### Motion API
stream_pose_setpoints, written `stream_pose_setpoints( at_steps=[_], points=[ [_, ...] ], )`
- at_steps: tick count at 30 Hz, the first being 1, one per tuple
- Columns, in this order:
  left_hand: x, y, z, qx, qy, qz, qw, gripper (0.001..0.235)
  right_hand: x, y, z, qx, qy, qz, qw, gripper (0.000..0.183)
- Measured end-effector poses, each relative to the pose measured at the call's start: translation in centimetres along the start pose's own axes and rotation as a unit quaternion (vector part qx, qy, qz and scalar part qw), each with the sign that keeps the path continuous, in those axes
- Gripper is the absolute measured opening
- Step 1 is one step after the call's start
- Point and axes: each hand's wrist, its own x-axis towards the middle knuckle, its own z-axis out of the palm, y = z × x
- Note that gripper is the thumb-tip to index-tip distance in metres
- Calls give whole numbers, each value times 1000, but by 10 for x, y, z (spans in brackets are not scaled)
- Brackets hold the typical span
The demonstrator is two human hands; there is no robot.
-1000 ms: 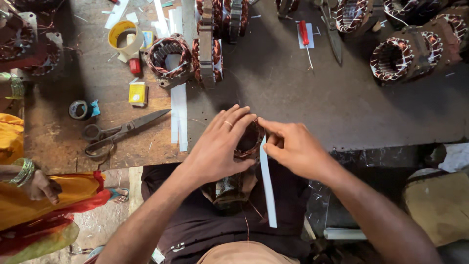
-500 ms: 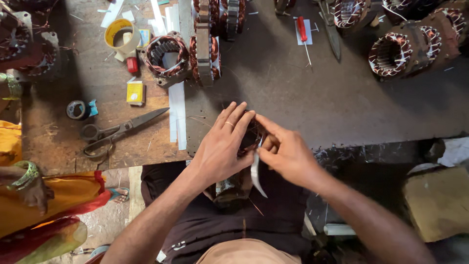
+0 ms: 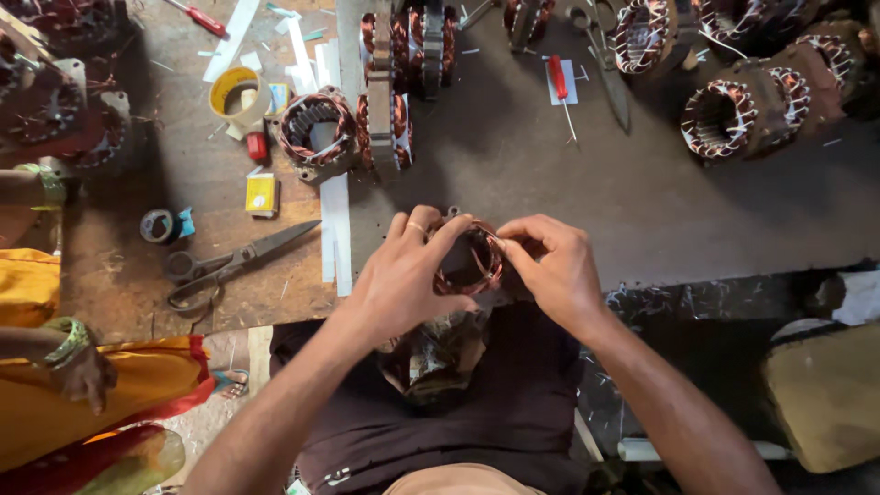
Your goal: The person winds copper wire through the internal slots of a motor stator and secures the coils with white strips.
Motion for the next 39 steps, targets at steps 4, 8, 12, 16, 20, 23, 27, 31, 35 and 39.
stream_pose_setpoints(
  at_steps=[4,8,12,16,20,23,27,31,35,39],
  points=[
    [-4,-4,1,-17,26,-16,999,96,-8,4,0,-19,10,-105,994,15],
    [1,-9,3,-22,36,-4,999,95,-9,9,9,-21,35,-103,994,18],
    [-8,1,21,-21,86,-26,996,97,-9,8,-4,-39,-4,-124,992,24],
    [-17,7,25,-10,103,-44,994,108,-17,-1,-4,-99,6,-156,983,26],
    [-13,-4,-1,-32,7,-51,998,112,-7,-7,-14,-146,-58,-152,976,25],
    [-9,-1,-9,32,16,7,999,110,19,-12,-22,-172,-133,-119,969,24],
    [-4,4,7,13,24,60,998,107,40,-22,-27,-179,-219,-38,958,29],
    [-3,3,23,-13,17,40,999,98,34,-28,-28,-135,-229,7,964,30],
    [-5,1,31,-2,36,37,999,88,15,-26,-28,-84,-229,96,965,45],
    [-5,0,37,6,47,37,998,86,-13,-22,-16,-9,-191,138,972,60]
  ],
)
